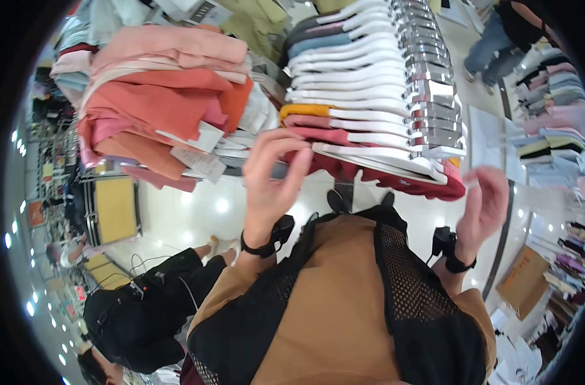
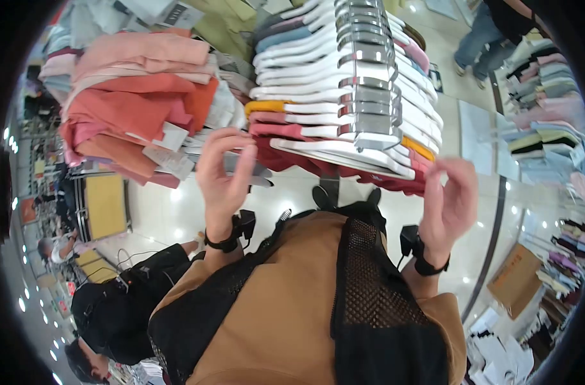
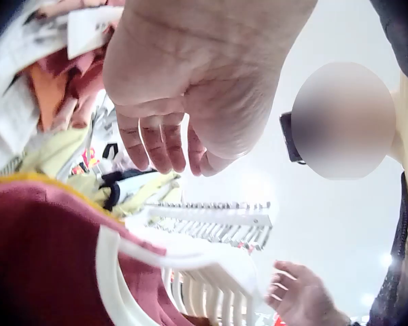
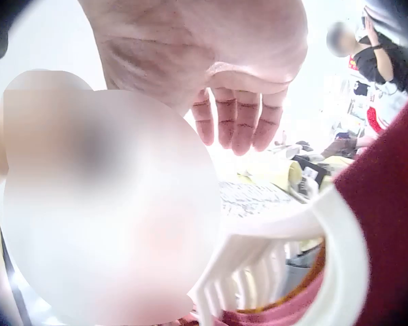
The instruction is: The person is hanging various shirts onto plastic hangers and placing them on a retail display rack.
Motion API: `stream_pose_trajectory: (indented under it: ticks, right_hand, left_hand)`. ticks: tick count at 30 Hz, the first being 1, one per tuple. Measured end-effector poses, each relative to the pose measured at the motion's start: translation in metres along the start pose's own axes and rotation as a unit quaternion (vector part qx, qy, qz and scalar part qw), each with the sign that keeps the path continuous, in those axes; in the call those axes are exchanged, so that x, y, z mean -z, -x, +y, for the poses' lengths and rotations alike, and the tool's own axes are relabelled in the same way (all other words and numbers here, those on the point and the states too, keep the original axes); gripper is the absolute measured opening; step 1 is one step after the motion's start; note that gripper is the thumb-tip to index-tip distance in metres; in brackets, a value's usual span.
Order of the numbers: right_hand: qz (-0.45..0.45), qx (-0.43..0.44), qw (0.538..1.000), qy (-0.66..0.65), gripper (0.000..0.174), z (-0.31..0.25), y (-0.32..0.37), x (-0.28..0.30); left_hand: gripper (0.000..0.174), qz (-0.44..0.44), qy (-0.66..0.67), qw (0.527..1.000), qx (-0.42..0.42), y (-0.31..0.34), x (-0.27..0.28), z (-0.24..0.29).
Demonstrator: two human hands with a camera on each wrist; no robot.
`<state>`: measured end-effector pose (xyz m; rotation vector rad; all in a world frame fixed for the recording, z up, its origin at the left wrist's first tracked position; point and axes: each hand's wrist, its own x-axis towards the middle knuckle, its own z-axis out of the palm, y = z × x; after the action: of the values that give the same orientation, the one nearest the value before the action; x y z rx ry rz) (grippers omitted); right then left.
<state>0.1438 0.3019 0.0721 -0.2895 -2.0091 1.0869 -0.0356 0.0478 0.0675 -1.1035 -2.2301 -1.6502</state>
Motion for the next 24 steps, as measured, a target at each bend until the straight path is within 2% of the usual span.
stream_pose_trajectory:
  ticks: [2,4,6,8,10,11,13,14,16,17,18,20,21,23,24]
  right_hand:
    - [-0.036,0.035,0.982,-0.182,0.021,-0.009,-0.003,0.008]
    - [-0.100,0.073,0.950,-0.288,0.013,-0.018,-0.006,0.004]
    - [-0.224,0.100,0.900,-0.359,0.011,-0.022,-0.016,-0.005]
    - [-0.321,0.090,0.871,-0.361,0.014,-0.025,-0.014,-0.016]
    - [-0.358,0.088,0.867,-0.336,0.012,-0.024,-0.007,-0.028]
    - [-0.380,0.081,0.861,-0.329,0.010,-0.022,-0.004,-0.033]
    - [-0.385,0.076,0.860,-0.324,0.009,-0.019,0.004,-0.043]
    - [-0.390,0.065,0.864,-0.312,0.009,-0.018,0.006,-0.047]
    - [-0.388,0.065,0.867,-0.305,0.006,-0.022,0.008,-0.056]
    - [-0.380,0.058,0.874,-0.297,0.005,-0.023,0.010,-0.061]
    - [-0.372,0.050,0.881,-0.288,0.005,-0.025,0.012,-0.064]
    - [-0.373,0.056,0.884,-0.275,0.004,-0.027,0.013,-0.070]
    - [-0.362,0.060,0.891,-0.267,0.003,-0.027,0.017,-0.073]
    - [-0.346,0.062,0.899,-0.262,0.003,-0.024,0.023,-0.076]
    - [-0.345,0.062,0.900,-0.260,0.003,-0.022,0.027,-0.077]
  left_hand:
    - [0.016,0.066,-0.069,0.995,-0.023,-0.002,0.028,-0.004]
    - [0.015,0.140,-0.156,0.977,-0.048,-0.009,0.064,-0.005]
    - [0.015,0.201,-0.207,0.957,-0.032,-0.021,0.102,0.002]
    - [0.018,0.235,-0.232,0.944,-0.013,-0.036,0.134,0.012]
    - [0.027,0.297,-0.412,0.860,-0.057,-0.055,0.157,0.030]
    - [0.027,0.301,-0.420,0.854,-0.059,-0.061,0.172,0.030]
    - [0.039,0.242,-0.556,0.789,-0.100,-0.077,0.197,0.026]
    - [0.039,0.246,-0.559,0.785,-0.103,-0.085,0.202,0.024]
    - [0.046,0.224,-0.624,0.745,-0.069,-0.099,0.208,0.020]
    - [0.050,0.212,-0.643,0.735,-0.041,-0.108,0.204,0.020]
    - [0.050,0.213,-0.643,0.735,-0.042,-0.117,0.207,0.013]
    - [0.054,0.157,-0.691,0.703,-0.064,-0.142,0.212,-0.007]
    - [0.054,0.155,-0.689,0.705,-0.064,-0.155,0.212,-0.012]
    - [0.055,0.083,-0.712,0.697,0.028,-0.184,0.211,-0.015]
    - [0.055,0.083,-0.710,0.699,0.028,-0.197,0.212,-0.022]
